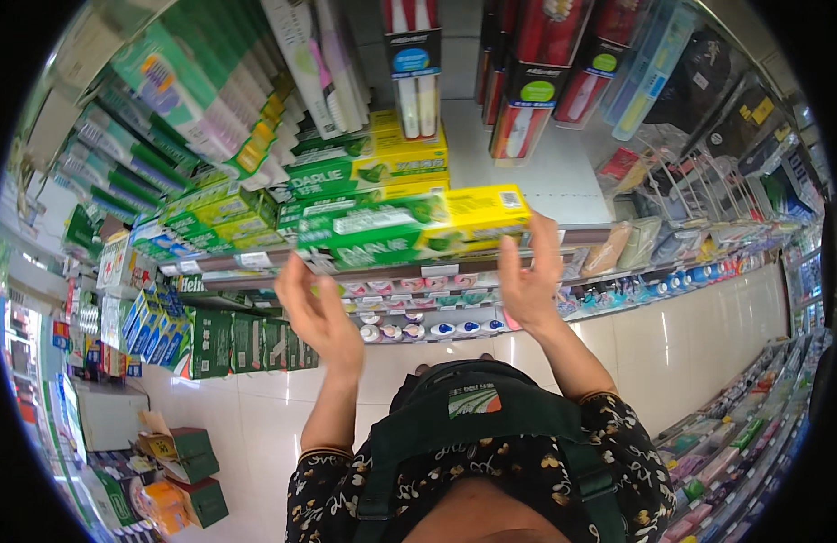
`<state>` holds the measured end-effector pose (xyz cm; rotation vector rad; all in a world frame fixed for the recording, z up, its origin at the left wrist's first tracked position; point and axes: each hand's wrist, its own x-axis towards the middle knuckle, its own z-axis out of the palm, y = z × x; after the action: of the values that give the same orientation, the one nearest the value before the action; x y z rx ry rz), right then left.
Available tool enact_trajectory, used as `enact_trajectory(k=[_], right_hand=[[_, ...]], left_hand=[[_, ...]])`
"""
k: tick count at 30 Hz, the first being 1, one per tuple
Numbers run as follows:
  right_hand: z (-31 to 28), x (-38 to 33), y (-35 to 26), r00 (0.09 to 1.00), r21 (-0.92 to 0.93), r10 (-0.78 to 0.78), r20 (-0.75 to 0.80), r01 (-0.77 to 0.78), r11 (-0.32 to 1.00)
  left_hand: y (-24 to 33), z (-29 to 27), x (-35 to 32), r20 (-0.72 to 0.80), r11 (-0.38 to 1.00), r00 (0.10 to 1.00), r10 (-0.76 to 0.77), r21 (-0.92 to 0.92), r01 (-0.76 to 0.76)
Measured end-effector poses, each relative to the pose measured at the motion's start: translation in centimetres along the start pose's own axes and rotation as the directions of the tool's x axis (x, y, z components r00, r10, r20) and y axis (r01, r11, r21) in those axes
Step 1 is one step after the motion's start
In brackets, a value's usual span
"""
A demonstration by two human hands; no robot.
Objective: The person restocks toothpaste boxes on a supermarket shelf. They repeatedly pick up boxes from a lower area, place them on the shelf, and align them with other boxes to create neat rows.
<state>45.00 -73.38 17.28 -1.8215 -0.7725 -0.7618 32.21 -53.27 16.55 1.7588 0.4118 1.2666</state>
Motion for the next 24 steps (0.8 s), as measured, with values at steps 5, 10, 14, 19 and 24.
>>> enact_trajectory(k=[5, 10, 14, 19, 24], right_hand=[[-7.5, 0.0, 6.1, 0.972, -0.072, 0.191, -0.139, -0.202, 0.977], [-10.8, 2.4, 11.8, 0.918, -0.030, 0.345, -0.197, -0.357, 0.934], [-11.6, 4.2, 14.8, 0.883, 0.063, 0.466, -0.046, -0.463, 0.884], [-11.9, 4.5, 17.8, 0.854, 0.060, 0.516, 0.071, -0.520, 0.852], [-10.8, 3.2, 14.4, 0.940, -0.272, 0.282, -0.191, -0.326, 0.905]], left_hand=[[3.6, 4.5, -4.0, 0.362, 0.987, 0.921, 0.141, -0.122, -0.103], [5.0, 11.8, -2.9, 0.473, 0.983, 0.863, 0.179, -0.055, -0.174], [3.6, 16.5, -1.1, 0.473, 0.988, 0.869, 0.142, -0.010, -0.155], [2.0, 18.9, 0.0, 0.640, 0.995, 0.765, -0.066, 0.103, -0.001], [2.8, 16.5, -2.8, 0.447, 0.974, 0.877, 0.177, 0.048, -0.221]])
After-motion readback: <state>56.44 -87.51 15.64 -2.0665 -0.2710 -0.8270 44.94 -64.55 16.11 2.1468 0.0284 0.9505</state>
